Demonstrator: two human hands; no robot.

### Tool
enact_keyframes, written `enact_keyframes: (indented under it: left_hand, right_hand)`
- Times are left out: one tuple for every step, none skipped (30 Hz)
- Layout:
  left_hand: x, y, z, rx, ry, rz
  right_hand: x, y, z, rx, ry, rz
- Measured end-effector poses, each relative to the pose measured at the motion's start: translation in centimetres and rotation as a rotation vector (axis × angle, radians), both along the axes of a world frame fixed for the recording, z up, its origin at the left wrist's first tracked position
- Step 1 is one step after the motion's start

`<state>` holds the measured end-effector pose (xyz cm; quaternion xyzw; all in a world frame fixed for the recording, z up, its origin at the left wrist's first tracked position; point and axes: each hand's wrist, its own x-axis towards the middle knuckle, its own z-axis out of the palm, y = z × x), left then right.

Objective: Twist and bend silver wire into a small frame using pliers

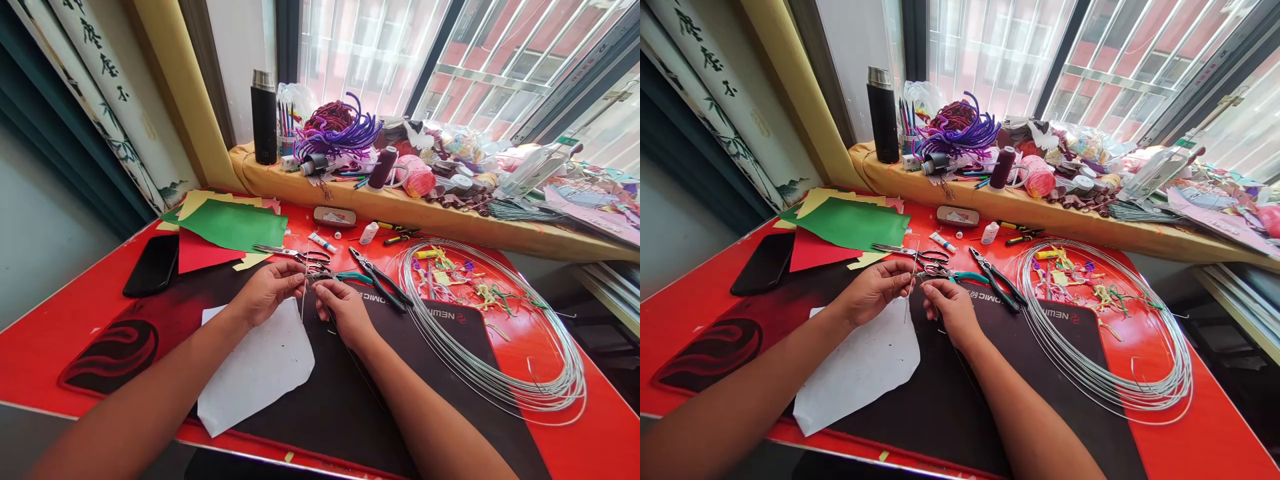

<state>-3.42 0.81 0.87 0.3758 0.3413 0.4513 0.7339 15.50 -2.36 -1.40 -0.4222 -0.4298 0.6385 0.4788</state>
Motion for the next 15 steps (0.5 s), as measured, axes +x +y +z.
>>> enact_keyframes:
  left_hand:
    - [-0.01, 0.03, -0.01, 0.003, -0.006, 0.009]
    - [0.0, 0.06, -0.04, 0.004, -0.009, 0.015]
    - [0.01, 0.08, -0.09, 0.002, -0.006, 0.014]
    - [0.04, 0.08, -0.16, -0.002, 0.0, 0.009]
    - [0.08, 0.08, -0.23, -0.006, 0.009, 0.003]
    - [0.12, 0.08, -0.3, -0.009, 0.016, -0.001]
    - [0.15, 0.06, -0.36, -0.01, 0.022, -0.004]
    - [0.18, 0.05, -0.4, -0.005, 0.028, -0.007]
    - [0.2, 0.03, -0.41, 0.003, 0.034, -0.01]
    - [0.22, 0.01, -0.4, 0.012, 0.042, -0.015]
    - [0.24, -0.01, -0.35, 0.021, 0.05, -0.021]
    - [0.25, -0.04, -0.29, 0.027, 0.058, -0.027]
    - [0.27, -0.07, -0.21, 0.031, 0.065, -0.031]
    - [0.29, -0.1, -0.12, 0.033, 0.07, -0.034]
    - [0.3, -0.13, -0.04, 0.033, 0.074, -0.035]
  right_hand:
    - [0.0, 0.01, -0.01, 0.0, 0.001, -0.002]
    - [0.0, 0.01, -0.01, 0.002, 0.001, -0.002]
    - [0.0, 0.02, 0.0, 0.006, 0.001, -0.001]
    - [-0.01, 0.01, 0.0, 0.01, 0.002, 0.002]
    - [-0.03, 0.01, -0.01, 0.013, 0.003, 0.004]
    - [-0.05, -0.01, -0.01, 0.014, 0.003, 0.007]
    - [-0.07, -0.02, -0.02, 0.014, 0.002, 0.009]
    - [-0.1, -0.05, -0.04, 0.013, -0.003, 0.01]
    - [-0.13, -0.07, -0.05, 0.013, -0.01, 0.011]
    - [-0.15, -0.1, -0.05, 0.014, -0.019, 0.013]
    - [-0.17, -0.13, -0.05, 0.015, -0.029, 0.014]
    - [-0.19, -0.15, -0.04, 0.016, -0.036, 0.012]
    - [-0.2, -0.17, -0.03, 0.016, -0.042, 0.012]
    - [-0.21, -0.18, -0.01, 0.015, -0.045, 0.01]
    - [-0.22, -0.18, 0.0, 0.014, -0.047, 0.008]
